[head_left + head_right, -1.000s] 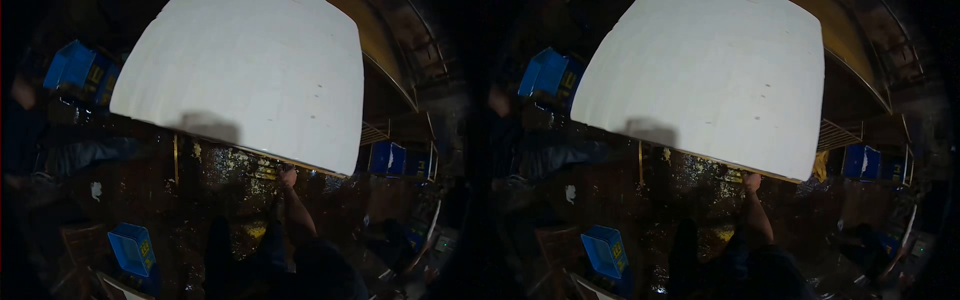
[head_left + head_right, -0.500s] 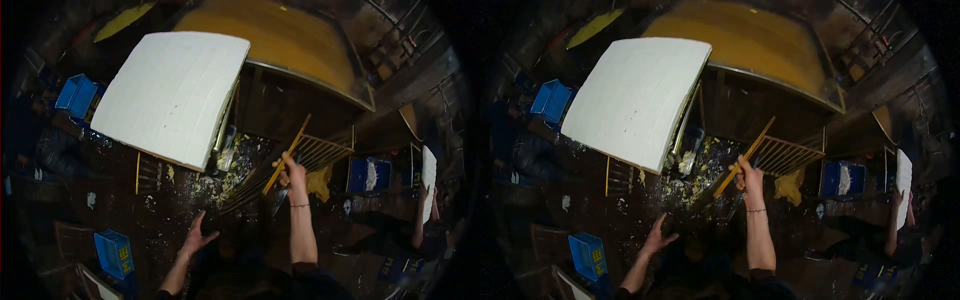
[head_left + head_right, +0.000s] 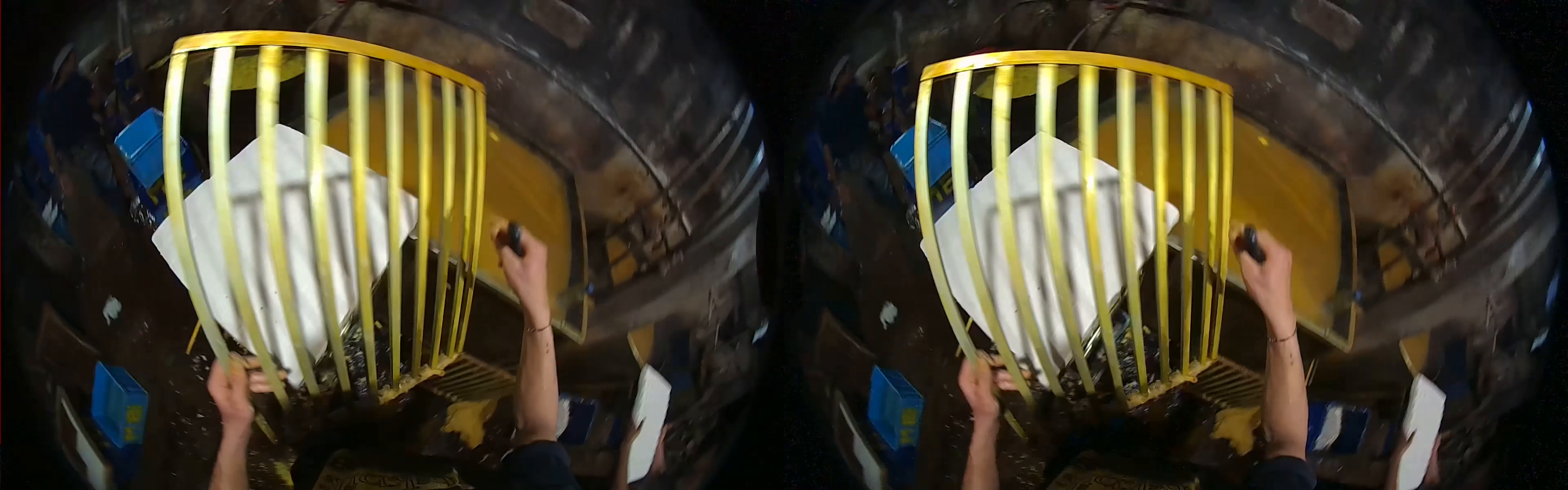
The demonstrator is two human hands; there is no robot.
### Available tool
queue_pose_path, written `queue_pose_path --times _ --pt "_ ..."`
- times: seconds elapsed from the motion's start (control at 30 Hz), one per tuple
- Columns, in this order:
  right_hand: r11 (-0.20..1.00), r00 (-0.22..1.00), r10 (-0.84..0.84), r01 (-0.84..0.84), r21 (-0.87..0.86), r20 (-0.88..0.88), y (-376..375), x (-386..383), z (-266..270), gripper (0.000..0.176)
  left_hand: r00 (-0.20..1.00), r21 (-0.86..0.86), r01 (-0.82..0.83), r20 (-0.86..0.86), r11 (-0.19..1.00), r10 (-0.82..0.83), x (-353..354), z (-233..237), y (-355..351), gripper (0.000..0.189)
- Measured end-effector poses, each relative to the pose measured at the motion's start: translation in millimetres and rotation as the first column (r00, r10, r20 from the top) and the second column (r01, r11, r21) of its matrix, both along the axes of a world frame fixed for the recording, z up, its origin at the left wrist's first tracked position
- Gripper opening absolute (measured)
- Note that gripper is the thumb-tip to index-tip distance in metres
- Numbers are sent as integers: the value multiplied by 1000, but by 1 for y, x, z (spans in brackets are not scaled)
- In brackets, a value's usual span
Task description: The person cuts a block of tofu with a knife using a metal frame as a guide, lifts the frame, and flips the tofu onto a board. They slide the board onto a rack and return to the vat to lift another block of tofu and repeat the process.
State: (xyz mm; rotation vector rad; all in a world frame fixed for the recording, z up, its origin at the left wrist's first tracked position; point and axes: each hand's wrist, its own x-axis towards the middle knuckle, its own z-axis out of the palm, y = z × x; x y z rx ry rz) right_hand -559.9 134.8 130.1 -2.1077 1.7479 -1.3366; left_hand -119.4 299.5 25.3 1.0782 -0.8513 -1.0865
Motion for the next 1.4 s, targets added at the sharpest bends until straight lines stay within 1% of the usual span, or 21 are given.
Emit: queue_pose_path --times 0.07,0.13,0.17,0.2,0.23,0.33,0.37,0.47,0.53,0.6,0.63,0.67,0.73,0.8,0.83,0.9,0.97,1.07,1.2,1.33,1.4 --pt "995 993 67 -59 85 -92 -25 -20 -24 22 980 55 -135 -139 989 141 5 4 -34 26" --pt "849 991 108 -52 525 -77 -46 -40 -38 24 958 88 -216 -172 972 228 8 5 -62 28" --pt "805 985 133 -170 568 107 -56 -46 -47 27 944 101 -226 -221 969 243 10 4 -72 31" --pt "752 946 138 -293 590 293 -67 -51 -55 30 930 113 -233 -263 966 255 11 2 -80 34" --pt "734 907 210 -393 554 366 -79 -50 -53 30 913 145 -272 -272 951 303 10 -3 -87 38" --pt "645 866 377 -500 579 329 -125 -39 -55 37 890 166 -346 -252 923 379 2 -8 -100 38" --pt "622 820 379 -569 538 428 -126 -29 -56 55 885 160 -356 -259 921 387 3 -12 -89 35" --pt "445 764 356 -645 621 538 -171 -24 -63 58 848 232 -486 -108 843 519 -14 -11 -97 36" --pt "408 694 343 -717 564 633 -195 -13 -78 54 815 238 -536 -104 810 570 -21 -17 -96 29" --pt "475 766 271 -634 610 583 -222 -15 -92 47 773 209 -634 213 745 598 -26 -37 -99 21" --pt "503 777 245 -613 609 580 -230 -14 -99 42 702 260 -711 324 654 635 -46 -13 -109 24" --pt "492 743 203 -640 590 637 -236 -10 -102 41 679 257 -733 339 630 651 -50 -13 -111 24" --pt "490 770 216 -617 616 600 -251 -14 -121 39 412 -22 -811 688 585 598 -56 -23 -110 23" --pt "525 759 216 -620 582 614 -248 -3 -117 39 328 -44 -820 782 571 531 -55 -26 -107 24" --pt "479 753 183 -629 612 632 -247 -2 -108 36 251 -69 -813 854 578 455 -55 -27 -107 25" --pt "418 743 147 -645 640 652 -248 2 -108 34 235 -55 -827 870 559 433 -56 -24 -109 24" --pt "539 836 225 -535 651 500 -250 4 -119 29 218 -51 -851 872 523 438 -59 -29 -112 22" --pt "525 771 150 -593 611 619 -250 0 -138 29 223 2 -861 901 509 373 -59 -28 -114 22" --pt "446 794 73 -567 693 603 -256 2 -146 21 159 -92 -834 904 544 397 -56 -35 -110 24" --pt "428 669 162 -710 559 726 -260 13 -143 34 61 -142 -857 926 495 373 -49 -40 -113 25" --pt "421 599 158 -760 495 785 -259 12 -144 41 134 -67 -868 923 492 362 -49 -40 -115 26"
